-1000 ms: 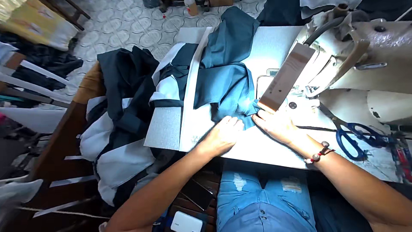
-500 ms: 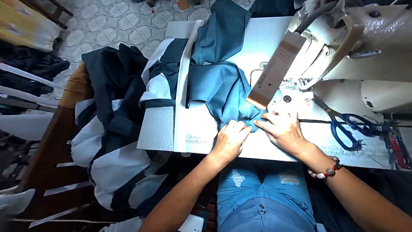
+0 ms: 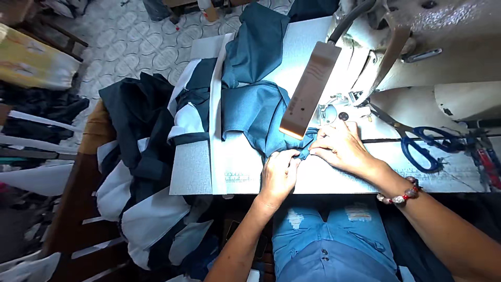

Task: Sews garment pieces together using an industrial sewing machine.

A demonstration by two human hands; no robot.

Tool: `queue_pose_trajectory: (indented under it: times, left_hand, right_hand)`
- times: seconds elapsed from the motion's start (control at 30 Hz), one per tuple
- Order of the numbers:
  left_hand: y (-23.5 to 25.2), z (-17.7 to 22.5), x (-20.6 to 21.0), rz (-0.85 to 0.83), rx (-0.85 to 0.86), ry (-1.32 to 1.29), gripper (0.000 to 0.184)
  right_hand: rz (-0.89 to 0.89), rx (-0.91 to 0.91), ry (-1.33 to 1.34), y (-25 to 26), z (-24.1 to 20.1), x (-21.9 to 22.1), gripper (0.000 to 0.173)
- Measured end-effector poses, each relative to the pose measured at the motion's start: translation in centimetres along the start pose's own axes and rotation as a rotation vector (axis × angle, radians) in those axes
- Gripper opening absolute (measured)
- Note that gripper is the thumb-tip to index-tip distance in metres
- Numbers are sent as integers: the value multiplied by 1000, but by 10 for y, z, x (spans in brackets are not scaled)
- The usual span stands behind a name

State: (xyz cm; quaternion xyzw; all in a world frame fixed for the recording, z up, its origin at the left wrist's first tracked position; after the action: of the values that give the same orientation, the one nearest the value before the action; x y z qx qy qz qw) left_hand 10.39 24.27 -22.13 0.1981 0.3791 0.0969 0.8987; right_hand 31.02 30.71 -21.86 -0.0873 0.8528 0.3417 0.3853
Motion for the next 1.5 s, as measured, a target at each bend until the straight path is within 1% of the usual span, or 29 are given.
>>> queue_pose_trajectory:
  times: [0.13, 0.23, 0.3, 0.37, 0.43, 0.5, 0.57, 0.63, 0.67, 0.73, 0.8, 0.87, 0.93, 1.0, 1.07, 1.1, 1.2, 1.3, 1.4, 1.5]
  left_hand:
    - [4, 6, 2, 22, -74, 41, 22]
    - [6, 8, 3, 23, -107, 84, 23]
    - [9, 10, 3, 1, -138, 93, 28]
    - [14, 13, 0, -51, -168, 103, 36]
    - [19, 16, -3, -105, -200, 103, 43]
    - [21, 16, -4, -127, -202, 102, 43]
    - [19, 13, -3, -112, -133, 82, 35]
    - [14, 5, -2, -76, 22, 74, 18]
    - [12, 2, -1, -59, 108, 88, 15]
    - [9, -3, -1, -17, 276, 159, 20]
    - [8, -6, 1, 22, 409, 234, 18]
    - [8, -6, 5, 39, 462, 243, 16]
    - [10, -5, 7, 28, 401, 210, 15]
    - [11, -1, 8, 44, 279, 184, 17]
    - [8, 0, 9, 63, 177, 157, 17]
    - [6, 0, 9, 69, 156, 153, 16]
    - [-3, -3, 11, 119, 211, 201, 13]
    - [-8, -4, 12, 145, 251, 261, 16]
    - [-7, -1, 11, 115, 180, 248, 22]
    - [0, 5, 7, 38, 84, 235, 22]
  right_hand:
    - [42, 88, -15, 2, -7, 5, 23]
    - [69, 104, -84, 3, -14, 8, 21]
    - [87, 97, -128, 3, -18, 12, 19]
    - [121, 51, -161, 1, -21, 15, 15]
    - [180, -59, -148, -1, -22, 17, 10]
    - [164, -161, -107, -3, -20, 17, 18]
    - [115, -218, -92, -3, -18, 17, 22]
    - [111, -246, -81, -3, -16, 18, 22]
    - [115, -254, -81, -2, -14, 19, 21]
    - [115, -265, -74, 1, -8, 21, 21]
    - [93, -251, -43, 4, -3, 22, 24]
    - [84, -256, -6, 6, 2, 20, 24]
    - [85, -280, 4, 7, 6, 17, 25]
    - [96, -298, -12, 7, 11, 14, 23]
    - [138, -321, -42, 6, 16, 15, 21]
    - [160, -327, -63, 6, 18, 17, 19]
    - [158, -304, -88, 7, 19, 19, 19]
    - [122, -274, -74, 11, 16, 18, 19]
    - [88, -231, -51, 16, 15, 15, 19]
    - [37, -166, -18, 22, 13, 12, 21]
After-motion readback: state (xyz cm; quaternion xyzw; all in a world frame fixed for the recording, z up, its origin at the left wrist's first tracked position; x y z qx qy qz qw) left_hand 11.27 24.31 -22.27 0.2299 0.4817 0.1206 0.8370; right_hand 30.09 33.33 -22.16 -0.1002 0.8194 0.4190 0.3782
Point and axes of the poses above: each hand's wrist, its own y-axis towards the middle knuckle, its own x-axis out of the palm, z = x × y, the point moved 1 cm from there along y, towards the middle knuckle, and after that the axes turned 12 degrees about z, right-handed, at the moved point
